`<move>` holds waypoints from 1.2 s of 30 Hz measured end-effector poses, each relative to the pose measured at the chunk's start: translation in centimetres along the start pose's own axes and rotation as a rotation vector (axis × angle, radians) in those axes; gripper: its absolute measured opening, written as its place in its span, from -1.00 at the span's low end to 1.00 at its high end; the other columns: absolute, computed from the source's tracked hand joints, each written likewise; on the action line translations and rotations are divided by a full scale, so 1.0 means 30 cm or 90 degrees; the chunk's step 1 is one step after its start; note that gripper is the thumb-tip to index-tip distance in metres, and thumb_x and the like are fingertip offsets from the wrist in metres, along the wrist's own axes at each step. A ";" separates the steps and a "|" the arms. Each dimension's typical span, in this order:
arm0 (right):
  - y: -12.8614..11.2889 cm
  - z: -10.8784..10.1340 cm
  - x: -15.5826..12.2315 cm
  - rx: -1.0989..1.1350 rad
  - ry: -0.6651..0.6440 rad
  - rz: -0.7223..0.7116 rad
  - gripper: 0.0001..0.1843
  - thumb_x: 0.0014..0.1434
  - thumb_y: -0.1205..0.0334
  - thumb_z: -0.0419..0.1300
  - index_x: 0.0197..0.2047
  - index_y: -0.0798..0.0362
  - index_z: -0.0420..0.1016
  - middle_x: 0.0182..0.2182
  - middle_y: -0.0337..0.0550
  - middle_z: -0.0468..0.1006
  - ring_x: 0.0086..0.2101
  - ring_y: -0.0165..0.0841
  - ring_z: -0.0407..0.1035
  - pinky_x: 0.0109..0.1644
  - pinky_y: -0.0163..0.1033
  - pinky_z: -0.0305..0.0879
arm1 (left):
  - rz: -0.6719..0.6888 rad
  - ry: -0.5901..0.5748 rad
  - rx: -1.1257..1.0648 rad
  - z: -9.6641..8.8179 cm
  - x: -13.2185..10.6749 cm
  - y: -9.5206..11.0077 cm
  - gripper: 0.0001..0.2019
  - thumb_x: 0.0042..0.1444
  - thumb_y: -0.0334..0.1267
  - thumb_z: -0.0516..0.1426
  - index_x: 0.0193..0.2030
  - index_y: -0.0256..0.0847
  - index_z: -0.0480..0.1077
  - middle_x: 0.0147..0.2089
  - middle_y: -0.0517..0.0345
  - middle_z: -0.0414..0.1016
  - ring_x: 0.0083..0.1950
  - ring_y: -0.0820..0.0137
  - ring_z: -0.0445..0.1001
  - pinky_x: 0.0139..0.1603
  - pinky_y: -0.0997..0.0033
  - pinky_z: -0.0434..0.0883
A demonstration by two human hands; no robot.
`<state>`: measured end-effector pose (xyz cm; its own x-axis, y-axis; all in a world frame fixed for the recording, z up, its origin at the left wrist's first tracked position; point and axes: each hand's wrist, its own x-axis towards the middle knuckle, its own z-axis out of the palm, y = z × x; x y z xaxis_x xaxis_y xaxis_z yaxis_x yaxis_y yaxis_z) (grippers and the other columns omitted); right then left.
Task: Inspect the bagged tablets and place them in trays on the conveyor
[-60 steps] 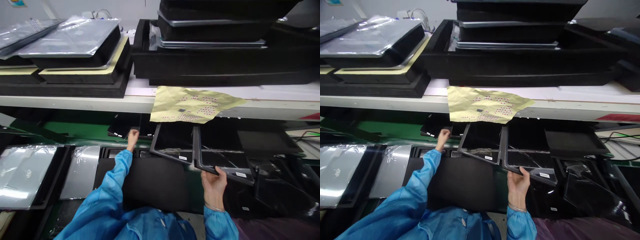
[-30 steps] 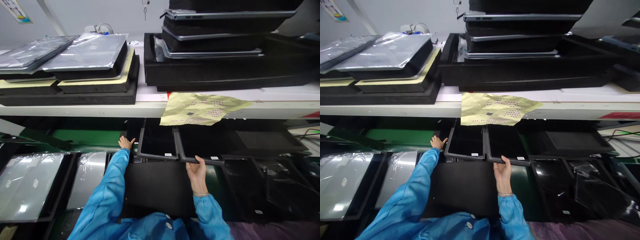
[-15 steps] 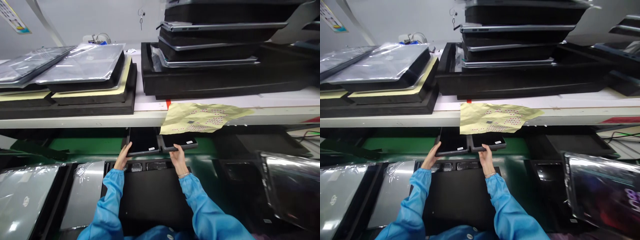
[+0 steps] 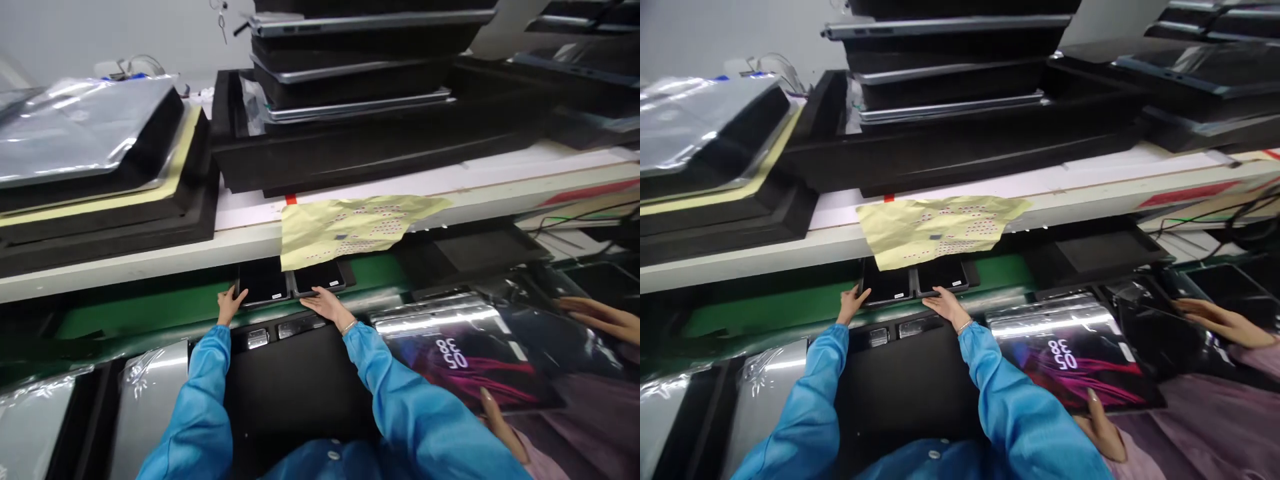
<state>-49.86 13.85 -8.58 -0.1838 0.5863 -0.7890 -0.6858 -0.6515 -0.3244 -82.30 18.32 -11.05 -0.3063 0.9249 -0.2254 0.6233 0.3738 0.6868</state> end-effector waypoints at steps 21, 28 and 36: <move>-0.210 -0.620 -0.811 -0.585 0.359 -0.502 -0.47 0.01 -0.24 0.38 -0.16 0.05 0.65 0.02 0.10 0.60 0.17 0.11 0.35 0.41 0.22 0.06 | -0.158 -0.568 -0.479 0.271 -0.923 0.232 -0.40 0.05 0.31 0.28 0.02 -0.12 0.39 0.03 -0.04 0.58 -0.11 0.21 0.66 -0.10 0.17 0.60; -0.168 -0.582 -0.809 -0.473 0.089 -0.342 -0.39 -0.03 -0.32 0.40 -0.17 0.04 0.62 -0.20 -0.12 0.66 -0.21 -0.25 0.54 -0.12 -0.25 0.48 | -0.180 -0.359 -0.627 0.313 -1.077 0.213 -0.46 -0.09 0.02 0.44 -0.01 -0.10 0.43 0.05 0.08 0.60 0.06 0.27 0.59 0.15 0.26 0.49; -0.007 -0.470 -0.908 -0.301 0.055 -0.344 -0.38 -0.29 -0.02 0.63 -0.24 0.05 0.48 -0.47 -0.14 0.61 -0.55 -0.32 0.46 -0.46 -0.30 0.38 | -0.054 -0.217 -0.559 0.070 -0.867 0.197 -0.45 -0.18 -0.07 0.46 -0.02 -0.17 0.53 -0.05 0.10 0.63 -0.01 0.24 0.56 0.06 0.32 0.46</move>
<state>-34.78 -8.76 5.62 0.1645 0.8577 -0.4872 -0.2830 -0.4321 -0.8563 -69.12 -3.37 -2.59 -0.0120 0.9197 -0.3923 -0.1984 0.3824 0.9024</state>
